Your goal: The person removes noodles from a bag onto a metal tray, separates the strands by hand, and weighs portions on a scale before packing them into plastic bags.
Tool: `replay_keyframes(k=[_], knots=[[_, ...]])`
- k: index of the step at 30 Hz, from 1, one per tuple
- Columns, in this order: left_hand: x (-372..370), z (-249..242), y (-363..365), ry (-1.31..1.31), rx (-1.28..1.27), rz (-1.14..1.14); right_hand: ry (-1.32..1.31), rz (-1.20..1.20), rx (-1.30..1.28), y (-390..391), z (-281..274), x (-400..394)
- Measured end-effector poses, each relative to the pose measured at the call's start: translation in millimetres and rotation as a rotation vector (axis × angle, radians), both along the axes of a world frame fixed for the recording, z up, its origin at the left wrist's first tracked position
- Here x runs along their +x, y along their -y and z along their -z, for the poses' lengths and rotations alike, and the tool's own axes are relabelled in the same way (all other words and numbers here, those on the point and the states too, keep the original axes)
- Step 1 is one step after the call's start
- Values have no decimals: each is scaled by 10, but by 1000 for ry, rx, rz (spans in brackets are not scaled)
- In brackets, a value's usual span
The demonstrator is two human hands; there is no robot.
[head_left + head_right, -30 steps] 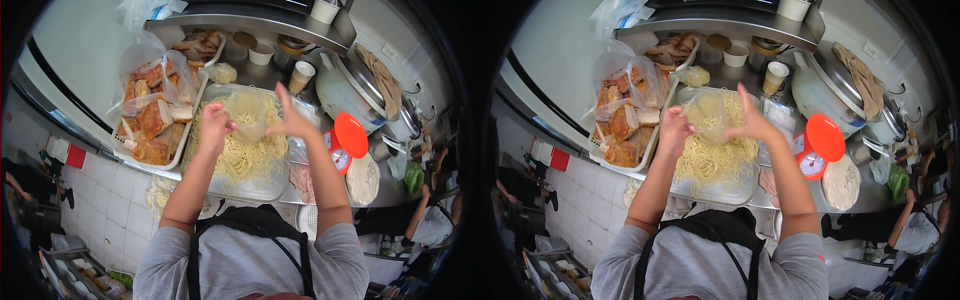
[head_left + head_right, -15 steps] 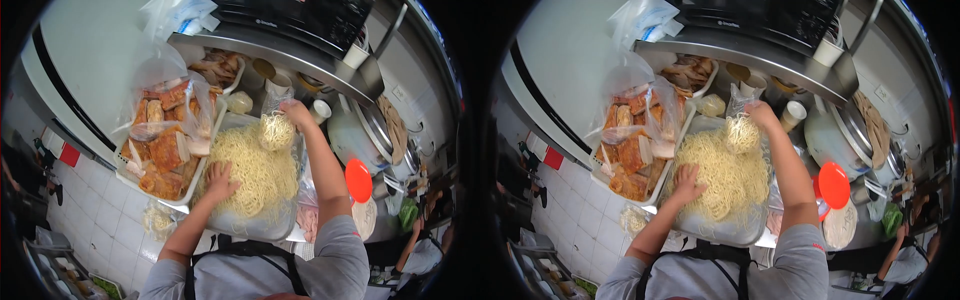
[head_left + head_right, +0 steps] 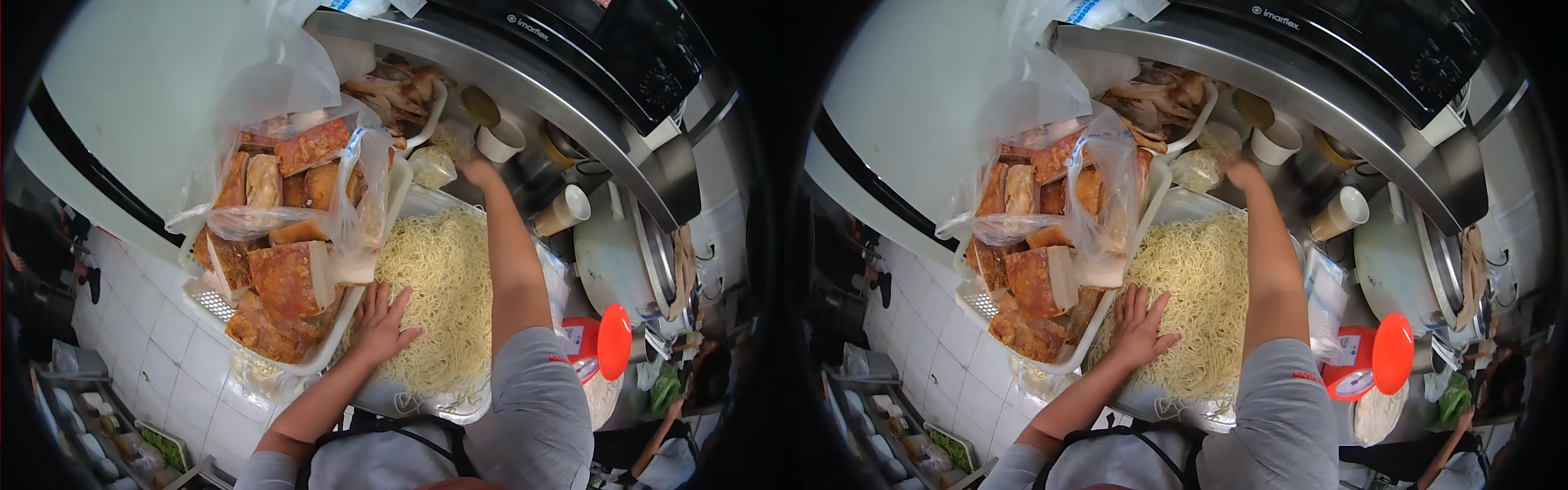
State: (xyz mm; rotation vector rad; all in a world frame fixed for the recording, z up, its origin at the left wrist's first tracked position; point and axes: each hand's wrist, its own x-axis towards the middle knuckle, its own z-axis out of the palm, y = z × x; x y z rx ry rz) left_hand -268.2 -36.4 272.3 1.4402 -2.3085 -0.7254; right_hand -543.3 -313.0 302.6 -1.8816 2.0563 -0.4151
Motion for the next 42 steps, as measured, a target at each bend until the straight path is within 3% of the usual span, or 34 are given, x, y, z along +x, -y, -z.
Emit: replay_keyframes(k=[1,5,8,11,13,18,20,23,24,27,30,33,34,36,38,41,42], knots=[[-13,-15,-6,-2,-9,1,-88,9,63,-146,100,-62],[-38,21,-7,-8,-75,-14,-33,127,235,-816,392,-37],[-69,40,-14,7,-131,-46,-93,-166,317,-1081,317,-35],[-91,53,-32,-17,-172,-69,-39,44,308,-1497,33,173],[-95,16,-34,-33,-160,-73,21,-55,208,-1641,-37,183],[-121,136,162,-471,-104,-154,58,-215,-40,-2144,-702,602],[-215,-62,284,-762,48,-206,89,-190,-179,-2220,-1007,657],[-379,-914,238,-946,-13,-164,207,-136,-384,-2424,-1632,712],[-392,-1142,209,-964,144,-179,240,-115,-425,-2507,-1796,714],[-529,-1273,264,-1103,-12,-89,362,-103,-687,-2658,-1960,719],[-564,-1032,265,-968,131,14,278,-73,-530,-2666,-1576,660],[-493,-668,86,74,11,84,15,-556,-206,-2949,-1029,337],[-493,-688,66,183,184,148,59,-507,-243,-3109,-1035,206],[-583,-802,-141,233,115,12,146,-410,-316,-3506,-1152,-93],[-688,-803,-264,161,-65,-133,128,-264,-107,-3994,-1295,-347],[-1011,-815,-368,-78,-524,-151,-15,-145,353,-4595,-612,-656],[-1160,-812,-393,-146,-554,-60,-26,-89,450,-4785,-294,-667]])
